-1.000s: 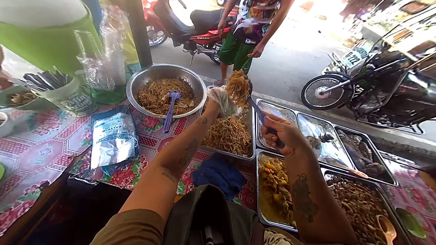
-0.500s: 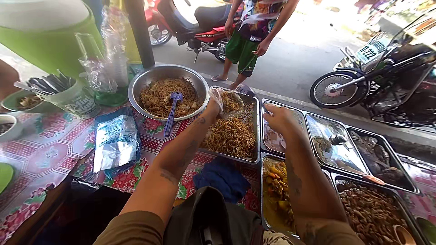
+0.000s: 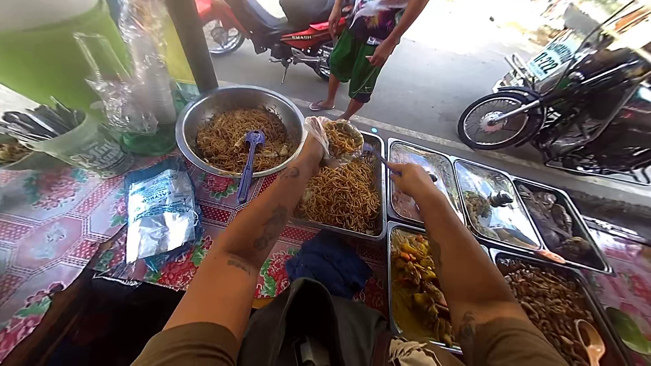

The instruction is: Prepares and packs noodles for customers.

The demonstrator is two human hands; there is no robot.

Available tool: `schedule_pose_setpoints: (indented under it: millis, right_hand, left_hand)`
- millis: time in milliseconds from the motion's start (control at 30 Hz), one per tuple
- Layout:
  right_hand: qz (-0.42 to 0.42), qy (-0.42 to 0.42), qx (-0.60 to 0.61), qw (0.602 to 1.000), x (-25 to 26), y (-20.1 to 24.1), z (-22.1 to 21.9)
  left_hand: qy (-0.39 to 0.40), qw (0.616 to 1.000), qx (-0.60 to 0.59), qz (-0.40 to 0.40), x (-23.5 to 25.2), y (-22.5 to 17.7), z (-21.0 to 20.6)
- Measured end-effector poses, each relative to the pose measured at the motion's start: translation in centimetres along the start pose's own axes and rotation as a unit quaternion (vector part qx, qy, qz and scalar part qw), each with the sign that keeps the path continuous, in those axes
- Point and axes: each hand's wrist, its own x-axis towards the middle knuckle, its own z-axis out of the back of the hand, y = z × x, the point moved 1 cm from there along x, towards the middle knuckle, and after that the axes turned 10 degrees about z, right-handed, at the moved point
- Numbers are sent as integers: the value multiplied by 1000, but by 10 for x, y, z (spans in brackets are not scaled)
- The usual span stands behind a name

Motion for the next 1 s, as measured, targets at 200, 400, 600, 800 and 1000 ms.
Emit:
schedule_pose_setpoints:
  millis: [200, 400, 600, 800, 1000]
  right_hand:
    - [27, 71, -12, 997, -39, 15, 44]
    - [-32, -23, -18, 999, 18, -10, -2]
    - [-40, 53, 139, 988, -60, 17, -27]
    - [-166, 32, 516, 839, -96, 45, -27]
    - [-165, 33, 646, 744, -93, 35, -22]
  left_hand:
    - [-9, 1000, 20, 0, -7, -1, -6]
    - [-25, 999, 26, -13, -3, 2, -8]
    - [-20, 1000, 3, -11, -15, 1, 6]
    - [-27, 1000, 14, 2, -8, 8, 13]
    - [-36, 998, 42, -35, -7, 6, 14]
